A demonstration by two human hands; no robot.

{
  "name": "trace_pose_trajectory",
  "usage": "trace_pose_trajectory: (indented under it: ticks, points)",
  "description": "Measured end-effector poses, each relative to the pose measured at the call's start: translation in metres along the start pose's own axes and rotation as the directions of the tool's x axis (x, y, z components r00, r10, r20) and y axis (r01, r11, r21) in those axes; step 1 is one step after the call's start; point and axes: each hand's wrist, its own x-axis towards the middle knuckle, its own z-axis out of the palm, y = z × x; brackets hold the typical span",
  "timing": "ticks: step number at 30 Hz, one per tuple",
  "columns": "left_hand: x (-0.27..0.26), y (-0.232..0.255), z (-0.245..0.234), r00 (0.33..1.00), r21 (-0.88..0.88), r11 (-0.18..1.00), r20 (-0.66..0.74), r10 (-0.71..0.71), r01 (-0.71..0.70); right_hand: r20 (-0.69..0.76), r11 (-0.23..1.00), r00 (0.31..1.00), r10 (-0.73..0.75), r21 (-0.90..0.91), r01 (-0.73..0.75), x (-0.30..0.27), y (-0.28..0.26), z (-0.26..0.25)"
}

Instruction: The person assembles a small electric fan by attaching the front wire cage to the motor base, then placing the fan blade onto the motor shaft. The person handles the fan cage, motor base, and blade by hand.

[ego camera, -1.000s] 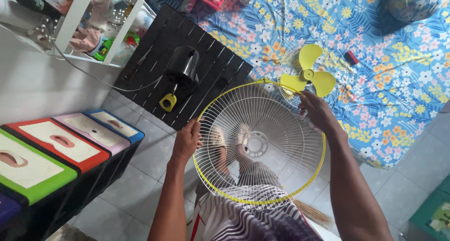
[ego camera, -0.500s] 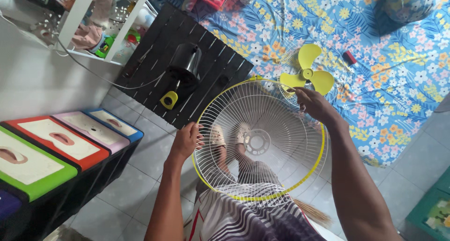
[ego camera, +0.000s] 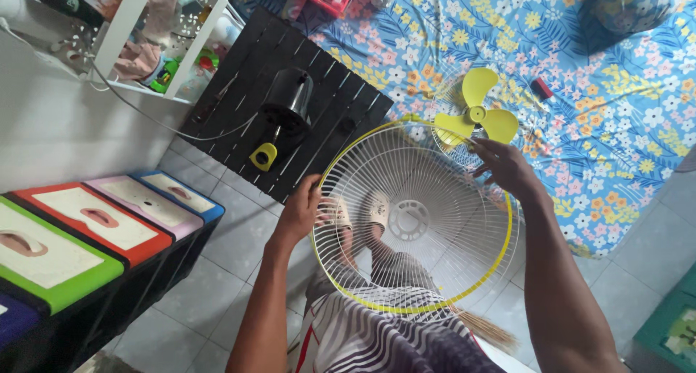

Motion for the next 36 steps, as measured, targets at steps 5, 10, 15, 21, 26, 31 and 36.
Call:
trace_pose_trajectory:
  ticks: [5,10,15,21,26,31,36]
  points:
    - [0.015,0.007,-0.007,0.999,0.065,0.998,0.044,-0.026,0.024,0.057,0.989,0.992,-0.114,0.097,0.108,-0.010,0.006,-0.009]
    - [0.013,0.003,-0.002,0.993,0.233,0.965,0.025,0.116,-0.119,0.084,0.996,0.994,-0.065,0.065,0.059,-0.022,-0.005,-0.009]
    - [0.011,0.008,0.006,0.995,0.163,0.982,-0.027,0.101,-0.095,0.105,0.995,0.991,-0.083,0.062,0.077,-0.026,-0.004,-0.014]
    - [0.013,0.020,0.004,0.998,0.061,0.996,0.002,0.058,-0.058,0.063,0.997,0.998,-0.010,0.073,0.006,-0.022,0.006,-0.013]
    - [0.010,0.031,0.002,1.000,0.113,0.993,-0.003,0.030,-0.030,0.014,0.988,1.000,-0.023,0.150,0.020,-0.019,0.011,-0.012]
    - [0.004,0.037,0.002,0.999,0.154,0.988,0.047,0.012,-0.019,-0.089,0.991,0.995,0.041,0.128,-0.030,-0.019,0.009,-0.006]
    - [0.007,0.036,0.010,0.997,0.182,0.983,0.068,-0.022,0.010,-0.196,0.991,0.977,0.088,0.117,-0.066,-0.020,0.004,0.000]
